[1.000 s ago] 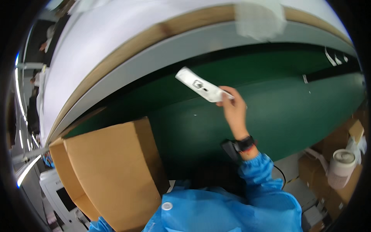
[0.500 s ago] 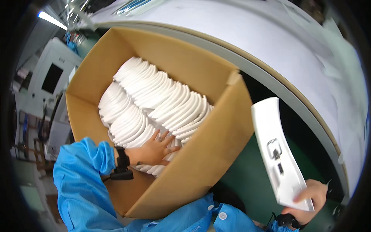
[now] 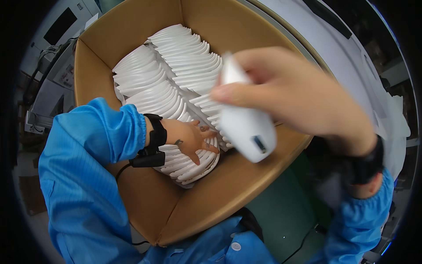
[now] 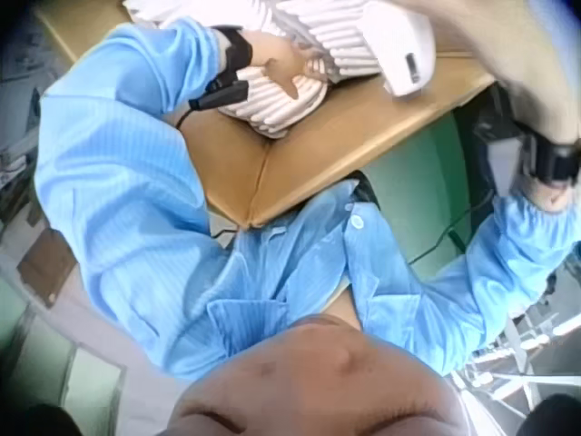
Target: Packing white plastic components into a cardboard box and organizing the assembly line workstation.
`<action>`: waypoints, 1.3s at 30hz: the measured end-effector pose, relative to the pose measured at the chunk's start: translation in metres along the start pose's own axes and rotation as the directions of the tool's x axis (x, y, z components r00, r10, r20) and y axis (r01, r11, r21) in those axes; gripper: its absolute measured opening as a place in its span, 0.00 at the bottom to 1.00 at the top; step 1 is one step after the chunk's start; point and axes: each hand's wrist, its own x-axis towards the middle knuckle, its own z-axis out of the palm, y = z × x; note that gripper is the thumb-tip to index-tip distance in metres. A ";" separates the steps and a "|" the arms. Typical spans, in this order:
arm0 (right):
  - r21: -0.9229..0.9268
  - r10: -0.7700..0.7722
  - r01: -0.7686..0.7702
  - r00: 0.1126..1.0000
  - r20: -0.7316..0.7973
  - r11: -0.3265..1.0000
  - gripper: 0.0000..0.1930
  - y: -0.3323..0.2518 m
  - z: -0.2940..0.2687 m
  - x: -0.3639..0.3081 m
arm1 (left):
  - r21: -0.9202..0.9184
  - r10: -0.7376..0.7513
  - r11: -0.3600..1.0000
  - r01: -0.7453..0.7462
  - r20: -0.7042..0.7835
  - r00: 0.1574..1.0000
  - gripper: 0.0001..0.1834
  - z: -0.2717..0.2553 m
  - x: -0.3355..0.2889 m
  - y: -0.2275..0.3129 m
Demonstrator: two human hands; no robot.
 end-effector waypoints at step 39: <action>-0.319 0.009 -0.155 0.909 -0.416 0.935 0.19 0.081 0.074 -0.159 | -0.393 -0.030 0.914 0.096 0.171 0.985 0.11 -0.026 0.008 0.071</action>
